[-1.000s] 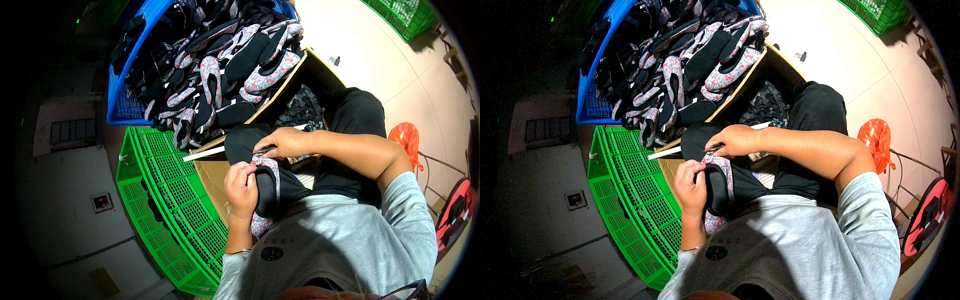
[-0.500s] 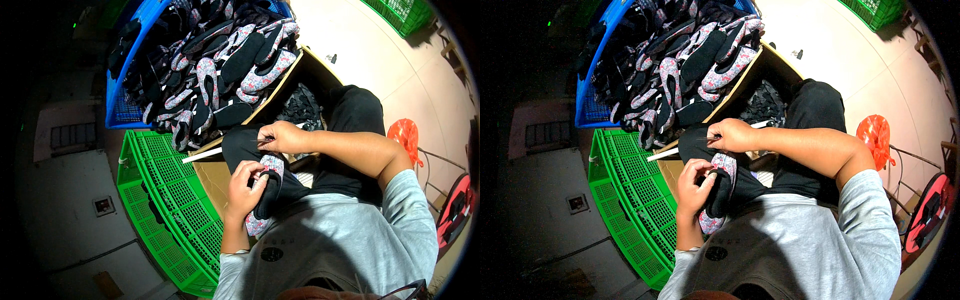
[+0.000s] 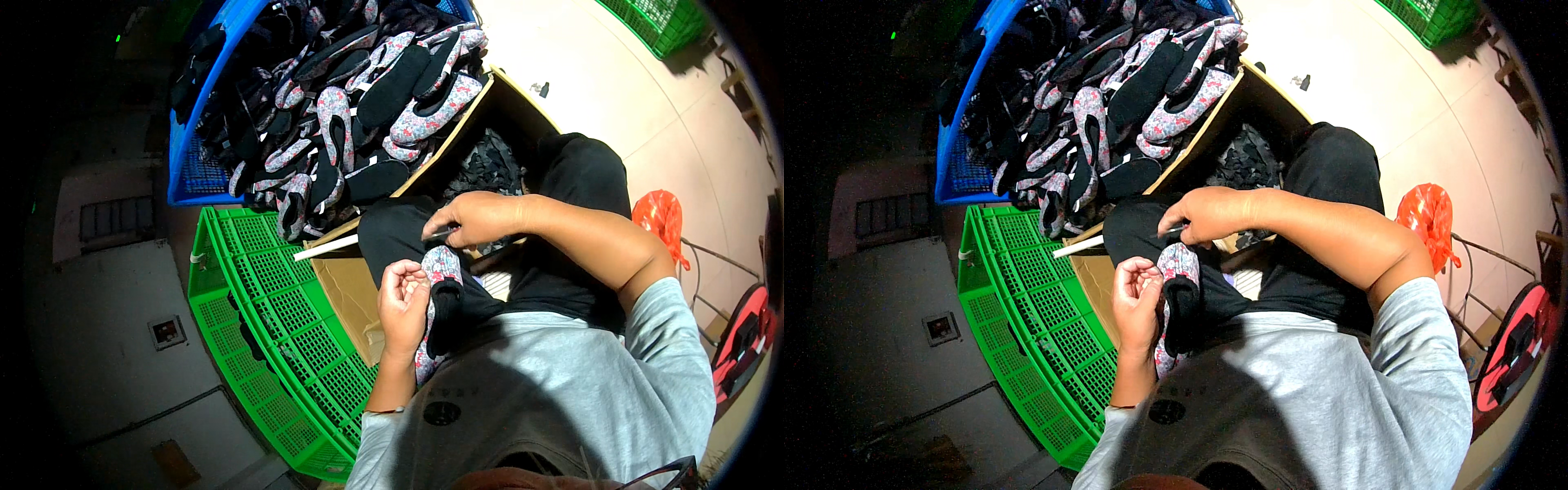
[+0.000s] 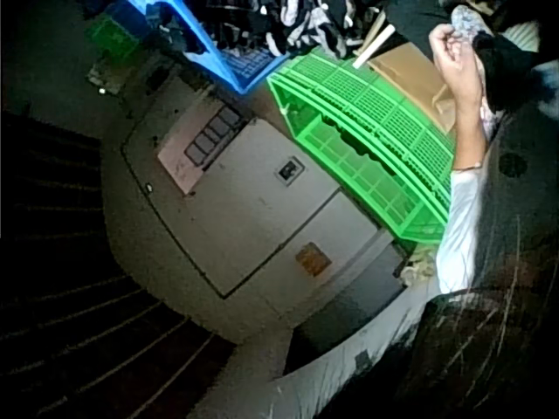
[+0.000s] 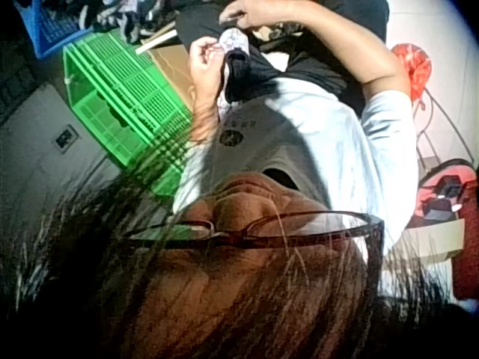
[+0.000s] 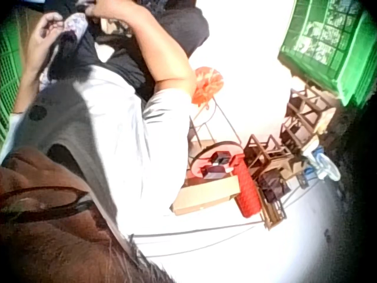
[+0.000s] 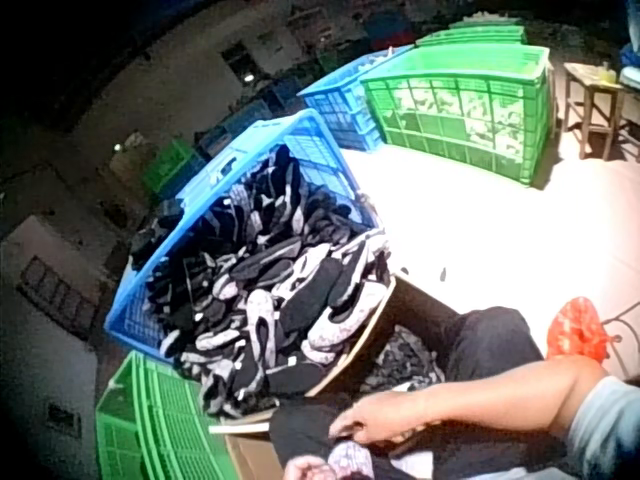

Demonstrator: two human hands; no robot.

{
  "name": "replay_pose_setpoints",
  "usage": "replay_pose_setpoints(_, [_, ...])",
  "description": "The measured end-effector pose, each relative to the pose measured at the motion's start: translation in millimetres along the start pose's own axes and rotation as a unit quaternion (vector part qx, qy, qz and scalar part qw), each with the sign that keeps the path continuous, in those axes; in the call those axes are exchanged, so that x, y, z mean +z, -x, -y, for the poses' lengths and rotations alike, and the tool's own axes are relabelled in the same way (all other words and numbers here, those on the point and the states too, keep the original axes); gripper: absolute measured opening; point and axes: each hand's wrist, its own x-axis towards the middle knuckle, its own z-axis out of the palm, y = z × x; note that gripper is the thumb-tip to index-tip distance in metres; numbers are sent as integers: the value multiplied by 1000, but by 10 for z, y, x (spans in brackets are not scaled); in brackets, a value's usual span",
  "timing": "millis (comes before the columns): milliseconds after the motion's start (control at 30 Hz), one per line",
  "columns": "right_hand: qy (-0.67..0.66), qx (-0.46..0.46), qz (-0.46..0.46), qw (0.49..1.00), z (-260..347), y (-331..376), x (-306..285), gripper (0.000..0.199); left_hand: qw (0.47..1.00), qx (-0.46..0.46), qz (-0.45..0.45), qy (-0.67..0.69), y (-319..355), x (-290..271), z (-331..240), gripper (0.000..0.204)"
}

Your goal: The person sits on the floor and sews the sole onto the upper part of a slipper using a needle and thread. They pull the thread tight to secure the sole, then place the finished slipper into a green crate. The person repeats this process with another slipper from a blue crate.

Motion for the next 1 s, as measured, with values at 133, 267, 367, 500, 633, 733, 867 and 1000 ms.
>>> replay_pose_setpoints(133, [66, -4, 34, 997, -48, 3, 42, 35, 1000, -7, 9, -23, 0, 24, -38, 22])
replay_pose_setpoints(267, [48, 52, -4, 998, 50, 14, -18, 22, 999, -9, 6, -43, -9, 18, -4, 21])
replay_pose_setpoints(367, [45, 18, -69, 996, 42, -9, -44, 15, 999, -11, 10, -37, -17, 31, 11, 22])
replay_pose_setpoints(500, [-33, -9, -155, 987, 65, -5, -42, 12, 999, -13, 13, -41, -33, 30, 21, 22])
replay_pose_setpoints(633, [-125, -71, -106, 984, 38, -11, -46, 13, 999, -13, 12, -49, -51, 48, 14, 21])
replay_pose_setpoints(733, [-82, -102, 51, 990, 146, 76, -73, 23, 999, -5, 2, -48, -70, 53, 22, 22])
replay_pose_setpoints(867, [-11, -177, 60, 982, 13, 57, 83, 29, 999, 1, 5, -40, -103, 11, 93, 24])
replay_pose_setpoints(1000, [41, -177, 2, 983, 30, 41, 86, 21, 1000, -7, 1, -26, -114, 28, 83, 22])
